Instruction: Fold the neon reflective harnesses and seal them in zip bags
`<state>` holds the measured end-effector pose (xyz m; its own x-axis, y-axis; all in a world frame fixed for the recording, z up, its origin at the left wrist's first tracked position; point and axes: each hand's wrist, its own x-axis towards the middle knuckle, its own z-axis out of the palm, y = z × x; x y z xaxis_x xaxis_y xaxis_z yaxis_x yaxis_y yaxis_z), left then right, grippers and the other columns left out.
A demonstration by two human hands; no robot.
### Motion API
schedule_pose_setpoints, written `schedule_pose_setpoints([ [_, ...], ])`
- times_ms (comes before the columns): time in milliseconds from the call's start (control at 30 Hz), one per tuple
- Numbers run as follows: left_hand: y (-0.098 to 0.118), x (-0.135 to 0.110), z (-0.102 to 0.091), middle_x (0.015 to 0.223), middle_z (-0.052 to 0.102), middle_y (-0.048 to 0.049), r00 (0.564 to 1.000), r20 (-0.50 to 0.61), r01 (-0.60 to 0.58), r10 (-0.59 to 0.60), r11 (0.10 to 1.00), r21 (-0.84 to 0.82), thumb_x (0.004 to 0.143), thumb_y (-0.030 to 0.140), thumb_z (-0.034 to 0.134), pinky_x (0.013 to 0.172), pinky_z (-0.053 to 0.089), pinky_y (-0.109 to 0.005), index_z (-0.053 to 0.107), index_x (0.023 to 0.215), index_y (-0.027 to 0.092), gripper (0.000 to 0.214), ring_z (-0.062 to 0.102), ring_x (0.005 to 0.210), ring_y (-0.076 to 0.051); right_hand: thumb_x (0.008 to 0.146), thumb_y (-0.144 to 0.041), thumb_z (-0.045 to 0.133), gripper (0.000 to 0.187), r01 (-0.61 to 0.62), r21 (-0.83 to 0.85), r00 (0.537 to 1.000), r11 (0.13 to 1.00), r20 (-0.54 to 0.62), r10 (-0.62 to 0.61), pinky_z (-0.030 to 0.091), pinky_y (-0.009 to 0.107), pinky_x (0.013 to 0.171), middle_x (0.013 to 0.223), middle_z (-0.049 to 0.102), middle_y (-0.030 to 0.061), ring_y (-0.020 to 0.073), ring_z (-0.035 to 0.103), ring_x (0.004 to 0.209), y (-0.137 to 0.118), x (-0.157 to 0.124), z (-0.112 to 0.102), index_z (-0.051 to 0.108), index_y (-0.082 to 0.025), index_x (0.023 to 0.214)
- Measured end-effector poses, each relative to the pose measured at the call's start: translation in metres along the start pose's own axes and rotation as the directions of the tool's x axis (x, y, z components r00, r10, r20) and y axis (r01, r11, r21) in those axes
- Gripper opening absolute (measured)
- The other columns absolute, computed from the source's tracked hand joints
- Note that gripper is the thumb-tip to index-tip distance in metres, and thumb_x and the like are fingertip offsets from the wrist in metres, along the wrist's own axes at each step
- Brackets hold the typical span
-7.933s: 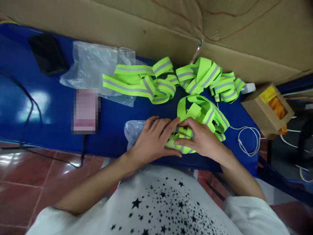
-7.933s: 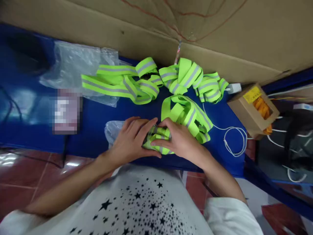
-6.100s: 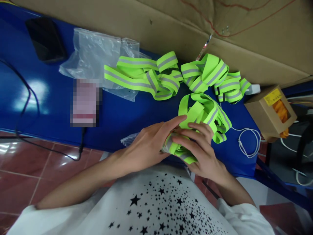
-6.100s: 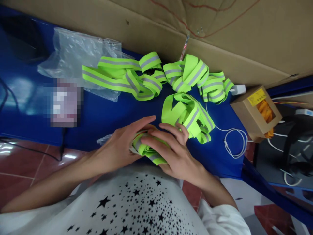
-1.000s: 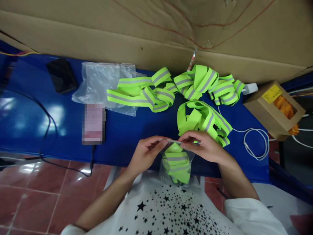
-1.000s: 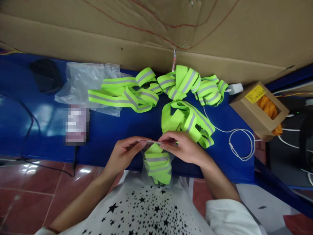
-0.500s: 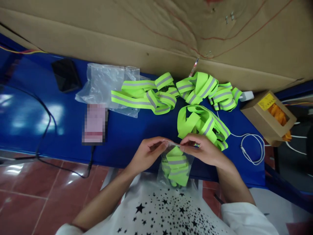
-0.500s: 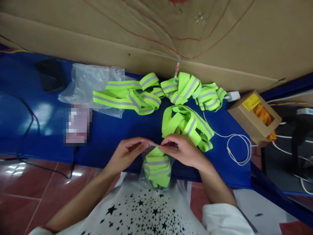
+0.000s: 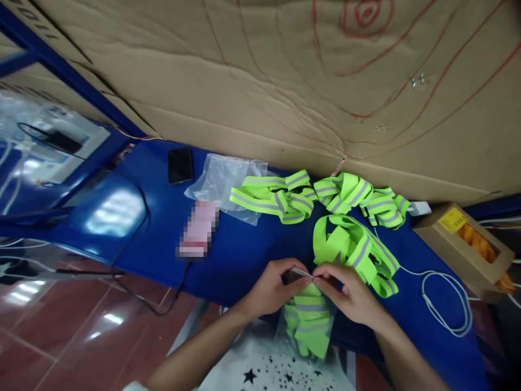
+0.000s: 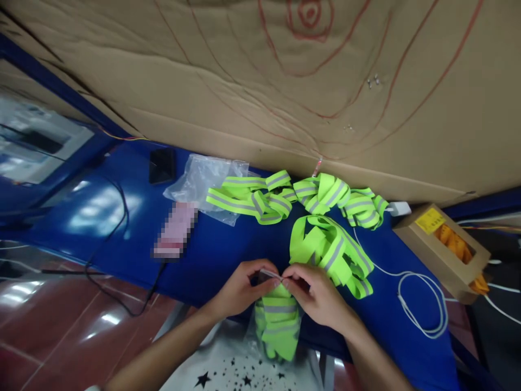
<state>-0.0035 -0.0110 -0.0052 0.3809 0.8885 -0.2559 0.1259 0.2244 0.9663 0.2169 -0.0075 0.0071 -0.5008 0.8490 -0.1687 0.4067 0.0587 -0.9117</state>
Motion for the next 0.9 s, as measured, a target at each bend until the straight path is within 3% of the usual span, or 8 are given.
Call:
schedule_pose_setpoints([
  [167, -0.008, -0.003, 0.001, 0.084, 0.074, -0.0053, 0.996, -0.071, -0.059, 0.061, 0.998, 0.022, 0.091, 0.038, 0.070, 0.071, 0.045, -0.024, 0.076, 0.089, 0.014, 0.024, 0.063, 0.077, -0.015, 0.104, -0.040, 0.054, 0.025, 0.018, -0.138, 1.000, 0.990, 0.011, -0.017, 0.028, 0.022, 0.049, 0.062, 0.048, -0.0044, 0.0079, 0.042, 0.053, 0.011, -0.002, 0.008, 0.068, -0.019, 0.102],
  [333, -0.012, -0.011, -0.017, 0.094, 0.082, -0.0074, 0.996, 0.065, -0.056, 0.060, 0.997, -0.061, 0.096, 0.044, 0.064, 0.074, 0.052, -0.025, 0.082, 0.099, 0.017, 0.033, 0.073, 0.084, -0.020, 0.099, -0.045, 0.064, 0.028, -0.007, -0.124, 1.000, 0.992, 0.018, 0.009, 0.027, 0.022, 0.051, 0.060, 0.047, -0.0054, 0.0069, 0.039, 0.053, 0.015, 0.003, 0.005, 0.074, -0.019, 0.095],
  [433, -0.022, -0.017, -0.034, 0.104, 0.082, -0.0060, 0.992, 0.114, -0.048, 0.060, 0.993, -0.105, 0.097, 0.048, 0.061, 0.085, 0.055, -0.029, 0.083, 0.106, 0.020, 0.036, 0.075, 0.096, -0.024, 0.094, -0.043, 0.072, 0.025, 0.056, -0.130, 0.998, 0.990, -0.013, -0.058, 0.031, 0.021, 0.056, 0.066, 0.052, -0.0034, 0.0074, 0.045, 0.059, 0.006, 0.009, 0.002, 0.076, -0.018, 0.091],
  [600, -0.035, -0.028, -0.053, 0.111, 0.081, -0.0086, 0.998, -0.040, -0.048, 0.042, 0.986, -0.159, 0.096, 0.053, 0.062, 0.096, 0.057, -0.035, 0.082, 0.108, 0.018, 0.042, 0.075, 0.106, -0.028, 0.093, -0.036, 0.074, 0.020, 0.099, -0.063, 0.994, 0.993, -0.036, -0.101, 0.039, 0.022, 0.066, 0.078, 0.065, 0.0017, 0.0105, 0.057, 0.070, -0.014, 0.012, 0.006, 0.075, -0.017, 0.088],
  [700, -0.035, -0.037, -0.055, 0.132, 0.073, -0.0105, 0.997, -0.024, -0.073, 0.069, 0.967, -0.244, 0.096, 0.050, 0.064, 0.109, 0.052, -0.039, 0.066, 0.137, 0.020, 0.051, 0.069, 0.124, -0.028, 0.091, -0.039, 0.076, 0.024, 0.110, 0.019, 0.983, 0.994, -0.151, -0.106, 0.042, 0.024, 0.066, 0.076, 0.067, 0.0024, 0.0121, 0.059, 0.068, -0.019, 0.009, 0.013, 0.075, -0.017, 0.084],
  [767, -0.037, -0.042, -0.052, 0.142, 0.067, -0.0126, 0.994, 0.036, -0.090, 0.104, 0.958, -0.272, 0.090, 0.044, 0.074, 0.110, 0.052, -0.041, 0.043, 0.155, 0.024, 0.074, 0.067, 0.127, -0.028, 0.090, -0.045, 0.075, 0.030, 0.133, 0.091, 0.953, 0.987, -0.283, -0.103, 0.043, 0.025, 0.066, 0.075, 0.065, 0.0025, 0.0130, 0.058, 0.068, -0.018, 0.006, 0.020, 0.072, -0.017, 0.080],
  [833, -0.042, -0.043, -0.048, 0.145, 0.063, -0.0141, 0.989, 0.055, -0.119, 0.136, 0.962, -0.245, 0.084, 0.038, 0.081, 0.106, 0.054, -0.041, 0.036, 0.155, 0.026, 0.084, 0.067, 0.125, -0.028, 0.093, -0.054, 0.069, 0.037, 0.167, 0.162, 0.903, 0.973, -0.421, -0.085, 0.045, 0.025, 0.067, 0.078, 0.065, 0.0027, 0.0136, 0.058, 0.071, -0.016, 0.003, 0.029, 0.070, -0.018, 0.083],
  [900, -0.048, -0.041, -0.043, 0.143, 0.063, -0.0143, 0.987, 0.011, -0.156, 0.163, 0.963, -0.218, 0.085, 0.038, 0.080, 0.103, 0.054, -0.040, 0.044, 0.145, 0.025, 0.071, 0.068, 0.123, -0.028, 0.091, -0.063, 0.067, 0.043, 0.194, 0.228, 0.862, 0.954, -0.504, -0.055, 0.050, 0.027, 0.074, 0.092, 0.068, 0.0048, 0.0163, 0.064, 0.082, -0.014, 0.000, 0.043, 0.070, -0.021, 0.099],
])
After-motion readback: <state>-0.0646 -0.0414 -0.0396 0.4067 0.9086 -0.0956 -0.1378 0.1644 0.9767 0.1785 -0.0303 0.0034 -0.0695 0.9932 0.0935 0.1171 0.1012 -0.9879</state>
